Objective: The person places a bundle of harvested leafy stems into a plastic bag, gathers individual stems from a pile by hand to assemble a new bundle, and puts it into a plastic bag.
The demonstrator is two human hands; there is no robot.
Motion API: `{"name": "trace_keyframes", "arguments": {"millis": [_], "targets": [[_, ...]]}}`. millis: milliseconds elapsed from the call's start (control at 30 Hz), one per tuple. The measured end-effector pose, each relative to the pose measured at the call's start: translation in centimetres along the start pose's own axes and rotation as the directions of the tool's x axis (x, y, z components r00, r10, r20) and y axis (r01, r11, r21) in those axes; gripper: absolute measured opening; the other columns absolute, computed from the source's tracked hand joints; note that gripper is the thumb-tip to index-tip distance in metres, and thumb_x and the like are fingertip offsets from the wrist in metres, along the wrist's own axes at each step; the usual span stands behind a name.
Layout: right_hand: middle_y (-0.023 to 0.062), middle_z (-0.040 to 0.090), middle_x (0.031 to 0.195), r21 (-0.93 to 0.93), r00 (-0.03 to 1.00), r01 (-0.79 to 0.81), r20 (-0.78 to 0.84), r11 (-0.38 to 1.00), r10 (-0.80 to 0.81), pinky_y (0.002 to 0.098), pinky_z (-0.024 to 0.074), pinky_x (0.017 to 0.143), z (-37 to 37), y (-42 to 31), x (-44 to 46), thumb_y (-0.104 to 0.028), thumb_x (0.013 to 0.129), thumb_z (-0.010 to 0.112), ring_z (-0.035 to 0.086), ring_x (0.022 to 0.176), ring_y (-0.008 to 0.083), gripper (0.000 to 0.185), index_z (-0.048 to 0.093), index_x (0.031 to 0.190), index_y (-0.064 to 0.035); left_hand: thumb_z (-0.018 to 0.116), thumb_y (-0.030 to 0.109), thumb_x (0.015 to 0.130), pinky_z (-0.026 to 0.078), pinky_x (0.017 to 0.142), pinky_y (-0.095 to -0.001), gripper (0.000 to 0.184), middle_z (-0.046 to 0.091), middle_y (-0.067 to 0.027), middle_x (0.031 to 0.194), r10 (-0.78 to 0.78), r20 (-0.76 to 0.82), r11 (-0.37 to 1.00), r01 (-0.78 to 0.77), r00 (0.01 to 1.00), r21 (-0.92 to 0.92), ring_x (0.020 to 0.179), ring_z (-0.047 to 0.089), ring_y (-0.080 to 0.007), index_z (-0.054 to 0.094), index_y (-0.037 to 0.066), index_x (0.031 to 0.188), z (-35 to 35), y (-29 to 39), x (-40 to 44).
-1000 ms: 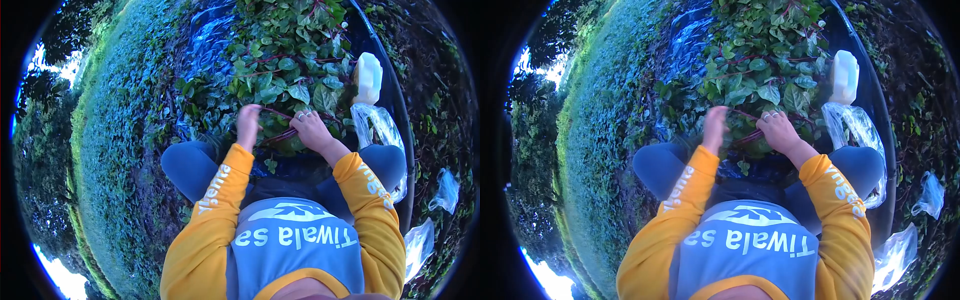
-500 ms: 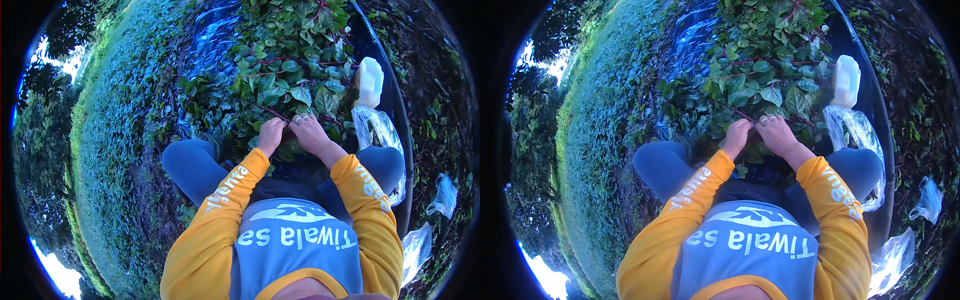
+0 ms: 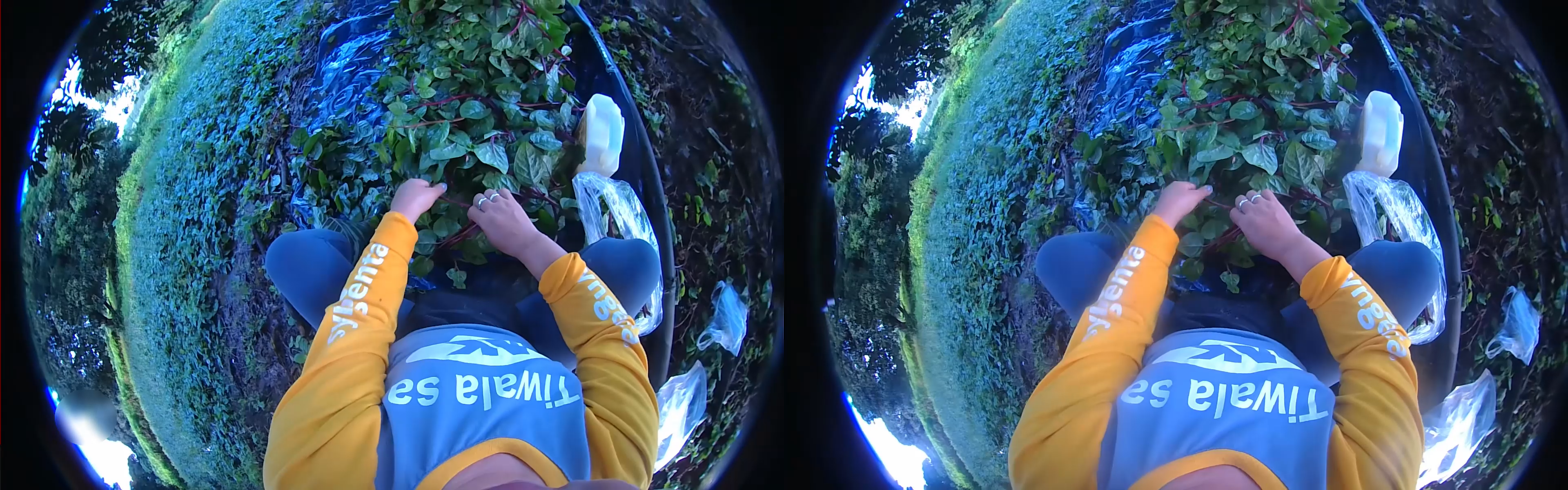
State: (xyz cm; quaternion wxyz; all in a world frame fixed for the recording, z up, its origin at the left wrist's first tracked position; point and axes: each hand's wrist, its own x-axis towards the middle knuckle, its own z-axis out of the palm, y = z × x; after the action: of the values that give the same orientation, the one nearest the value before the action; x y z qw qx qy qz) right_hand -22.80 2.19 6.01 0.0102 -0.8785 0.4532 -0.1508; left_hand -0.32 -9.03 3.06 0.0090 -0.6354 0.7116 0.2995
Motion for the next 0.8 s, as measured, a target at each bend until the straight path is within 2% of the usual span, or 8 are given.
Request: {"name": "trace_keyframes", "arguments": {"millis": [133, 200, 500, 567, 600, 667, 700, 800], "targets": [[0.0055, 0.064, 0.1, -0.019, 1.0, 0.008, -0.009, 1.0, -0.008, 0.0372, 0.046, 0.088, -0.4, -0.2, -0.1, -0.013, 0.084, 0.059, 0.062, 0.102, 0.0227, 0.012, 0.067, 0.093, -0.0107, 0.061, 0.041, 0.088, 0.052, 0.082, -0.0477, 0.044, 0.07, -0.025, 0.087, 0.145, 0.052, 0.978, -0.151, 0.988, 0.145, 0.089, 0.068, -0.0422, 0.074, 0.0, 0.08, 3.0, -3.4, 3.3], [0.0052, 0.064, 0.098, 0.002, 1.0, -0.001, 0.024, 1.0, 0.001, 0.0371, 0.046, 0.087, -0.6, -0.1, -0.3, -0.013, 0.084, 0.058, 0.062, 0.101, 0.0223, 0.012, 0.066, 0.092, -0.0106, 0.059, 0.036, 0.089, 0.051, 0.087, -0.0519, 0.04, 0.069, -0.0282, 0.1, 0.101, 0.013, 0.991, -0.102, 0.995, 0.086, 0.097, 0.067, -0.0439, 0.073, -0.002, 0.086, 3.5, -4.2, 3.1], [0.0035, 0.063, 0.094, 0.033, 0.996, 0.082, 0.037, 0.996, -0.084, 0.0344, 0.045, 0.085, 0.2, -1.7, 0.2, -0.013, 0.084, 0.058, 0.062, 0.099, 0.0201, 0.01, 0.066, 0.09, -0.0122, 0.055, 0.034, 0.089, 0.051, 0.086, -0.0549, 0.042, 0.068, -0.0313, 0.095, -0.15, -0.336, 0.984, 0.109, 0.93, -0.137, 0.095, 0.065, -0.0494, 0.069, -0.005, 0.086, 4.6, -4.1, -0.9], [0.0032, 0.063, 0.093, 0.052, 0.995, 0.098, 0.027, 0.994, -0.1, 0.0345, 0.0449, 0.085, -0.4, -2.0, 0.4, -0.013, 0.084, 0.059, 0.062, 0.098, 0.02, 0.01, 0.067, 0.091, -0.0126, 0.055, 0.035, 0.09, 0.052, 0.085, -0.0545, 0.043, 0.069, -0.0305, 0.092, -0.153, -0.406, 0.988, 0.133, 0.901, -0.077, 0.093, 0.066, -0.0493, 0.069, -0.005, 0.087, 6.8, -10.3, 2.1], [0.0028, 0.063, 0.093, 0.068, 0.993, 0.114, 0.018, 0.991, -0.116, 0.0345, 0.0448, 0.085, -0.7, -1.9, 0.3, -0.014, 0.084, 0.059, 0.061, 0.098, 0.0199, 0.01, 0.067, 0.091, -0.013, 0.056, 0.037, 0.09, 0.052, 0.085, -0.0541, 0.044, 0.069, -0.0298, 0.089, -0.148, -0.474, 0.987, 0.157, 0.868, -0.021, 0.09, 0.067, -0.0493, 0.069, -0.006, 0.087, 7.1, -12.9, 3.1], [0.0027, 0.063, 0.093, 0.077, 0.994, 0.1, 0.027, 0.992, -0.103, 0.0349, 0.0448, 0.085, -0.9, -1.5, 0.0, -0.014, 0.084, 0.06, 0.061, 0.098, 0.0198, 0.01, 0.067, 0.091, -0.0131, 0.061, 0.039, 0.09, 0.051, 0.09, -0.0541, 0.046, 0.07, -0.0285, 0.105, -0.667, -0.477, 0.702, 0.269, 0.572, -0.66, 0.104, 0.065, -0.0461, 0.069, -0.005, 0.103, 3.1, -12.7, 2.3], [0.0025, 0.063, 0.093, 0.095, 0.995, 0.086, 0.035, 0.992, -0.089, 0.0352, 0.0447, 0.085, -0.9, -1.5, -0.1, -0.015, 0.084, 0.06, 0.061, 0.098, 0.0197, 0.01, 0.067, 0.091, -0.0133, 0.064, 0.038, 0.09, 0.048, 0.095, -0.0526, 0.046, 0.067, -0.0269, 0.115, -0.705, -0.567, 0.709, 0.382, 0.426, -0.594, 0.113, 0.061, -0.0445, 0.067, -0.002, 0.111, 1.5, -13.4, 3.1], [0.0023, 0.063, 0.094, 0.105, 0.992, 0.053, 0.11, 0.993, -0.064, 0.0355, 0.0447, 0.086, -0.4, -0.8, -0.4, -0.015, 0.084, 0.061, 0.061, 0.099, 0.02, 0.011, 0.067, 0.092, -0.0132, 0.074, 0.031, 0.085, 0.038, 0.108, -0.0529, 0.054, 0.055, -0.0205, 0.138, -0.485, -0.837, 0.834, 0.422, 0.254, -0.356, 0.133, 0.046, -0.0422, 0.06, 0.005, 0.13, -3.8, -7.8, 2.0]]}}
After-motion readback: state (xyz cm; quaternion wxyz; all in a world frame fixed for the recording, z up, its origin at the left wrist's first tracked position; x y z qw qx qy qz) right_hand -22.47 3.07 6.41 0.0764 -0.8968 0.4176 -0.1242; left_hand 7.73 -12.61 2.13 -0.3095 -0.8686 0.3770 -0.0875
